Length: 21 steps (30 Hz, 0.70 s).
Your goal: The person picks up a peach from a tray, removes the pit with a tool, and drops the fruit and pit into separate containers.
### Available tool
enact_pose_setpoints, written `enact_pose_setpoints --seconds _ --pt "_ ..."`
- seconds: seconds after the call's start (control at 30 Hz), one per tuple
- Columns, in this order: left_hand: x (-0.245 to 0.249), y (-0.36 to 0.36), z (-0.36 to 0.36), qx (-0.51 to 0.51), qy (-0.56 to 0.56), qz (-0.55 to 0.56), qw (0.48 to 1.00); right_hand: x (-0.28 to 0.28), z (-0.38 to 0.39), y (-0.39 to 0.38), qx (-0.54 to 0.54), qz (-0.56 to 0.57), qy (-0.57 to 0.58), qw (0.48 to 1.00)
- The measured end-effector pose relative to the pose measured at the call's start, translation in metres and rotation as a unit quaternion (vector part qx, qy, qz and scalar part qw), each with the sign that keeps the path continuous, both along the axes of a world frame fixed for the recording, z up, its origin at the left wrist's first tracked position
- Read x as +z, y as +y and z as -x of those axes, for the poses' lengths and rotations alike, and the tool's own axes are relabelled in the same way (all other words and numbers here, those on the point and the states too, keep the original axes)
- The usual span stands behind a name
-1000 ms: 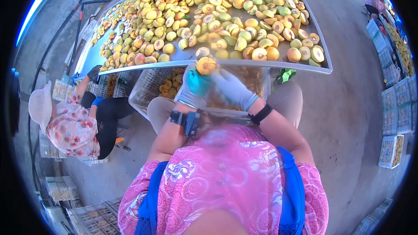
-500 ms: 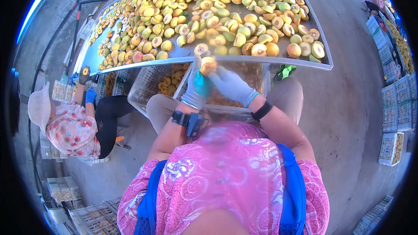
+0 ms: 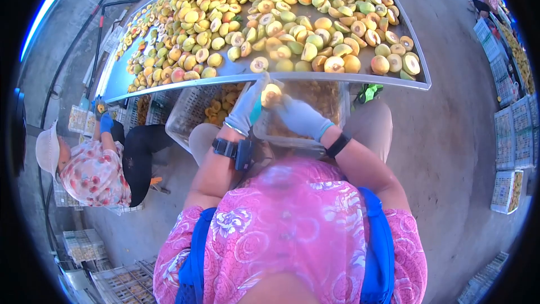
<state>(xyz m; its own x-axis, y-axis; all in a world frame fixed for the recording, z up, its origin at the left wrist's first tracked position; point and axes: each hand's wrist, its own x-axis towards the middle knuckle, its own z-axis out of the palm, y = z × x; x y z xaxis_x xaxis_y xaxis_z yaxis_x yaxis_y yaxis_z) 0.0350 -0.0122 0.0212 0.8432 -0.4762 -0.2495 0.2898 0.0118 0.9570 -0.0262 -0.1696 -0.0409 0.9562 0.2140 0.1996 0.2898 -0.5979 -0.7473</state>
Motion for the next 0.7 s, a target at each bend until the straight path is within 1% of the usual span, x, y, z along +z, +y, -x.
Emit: enact_pose_setpoints --seconds 0.03,0.07,0.1,0.13,0.17,0.2,0.23,0.27,0.3,0.33,0.37,0.43,0.47,0.5,0.53,0.57,0.6,0.63,0.67,0.7 --pt "-0.008 -0.001 -0.004 -0.002 -0.007 -0.001 1.0 0.004 -0.001 0.002 -0.009 -0.043 -0.041 0.998" --pt "-0.024 -0.004 -0.007 0.012 -0.101 0.054 0.993 0.008 -0.002 0.003 -0.012 -0.045 -0.046 0.998" --pt "-0.034 -0.009 -0.007 0.025 -0.193 0.109 0.975 0.025 -0.001 0.005 -0.013 -0.15 0.08 0.985" --pt "-0.034 -0.015 -0.001 0.022 -0.196 0.107 0.975 0.043 0.002 0.009 -0.012 -0.253 0.207 0.945" --pt "-0.032 -0.021 0.009 0.109 -0.113 0.183 0.971 0.062 0.007 0.014 -0.015 -0.252 0.223 0.941" --pt "-0.033 -0.022 0.015 0.196 -0.026 0.256 0.946 0.061 0.008 0.02 -0.015 -0.255 0.224 0.941" --pt "-0.045 -0.018 0.009 0.184 -0.016 0.279 0.942 0.06 0.01 0.025 -0.015 -0.3 0.26 0.918" --pt "-0.05 -0.018 0.005 0.187 -0.016 0.279 0.942 0.06 0.01 0.028 -0.013 -0.342 0.294 0.893" --pt "-0.046 -0.021 0.006 0.209 -0.07 0.25 0.943 0.058 0.009 0.029 -0.01 -0.341 0.297 0.892" --pt "-0.041 -0.023 0.007 0.229 -0.123 0.22 0.94 0.056 0.008 0.029 -0.008 -0.359 0.341 0.869" --pt "-0.037 -0.022 0.008 0.232 -0.122 0.219 0.94 0.054 0.006 0.029 -0.006 -0.376 0.383 0.844" --pt "-0.033 -0.018 0.012 0.206 -0.041 0.228 0.951 0.055 0.007 0.028 0.007 -0.381 0.388 0.839" --pt "-0.03 -0.016 0.013 0.206 -0.039 0.227 0.951 0.054 0.008 0.026 0.017 -0.385 0.389 0.837" --pt "-0.024 -0.013 0.013 0.182 0.024 0.231 0.955 0.052 0.008 0.023 0.015 -0.385 0.391 0.836" --pt "-0.021 -0.011 0.013 0.158 0.086 0.236 0.955 0.051 0.007 0.019 0.032 -0.355 0.391 0.849" --pt "-0.019 -0.008 0.011 0.159 0.088 0.236 0.955 0.05 0.007 0.017 0.05 -0.325 0.39 0.86" --pt "-0.019 -0.006 0.011 0.119 0.075 0.205 0.969 0.049 0.009 0.016 0.051 -0.324 0.393 0.859" --pt "-0.018 -0.004 0.01 0.077 0.062 0.173 0.98 0.048 0.012 0.015 0.056 -0.341 0.432 0.833" --pt "-0.016 -0.002 0.01 0.078 0.063 0.173 0.98 0.048 0.014 0.014 0.06 -0.357 0.469 0.806" --pt "-0.014 -0.001 0.011 0.043 -0.018 0.072 0.996 0.048 0.016 0.013 0.06 -0.357 0.469 0.806"
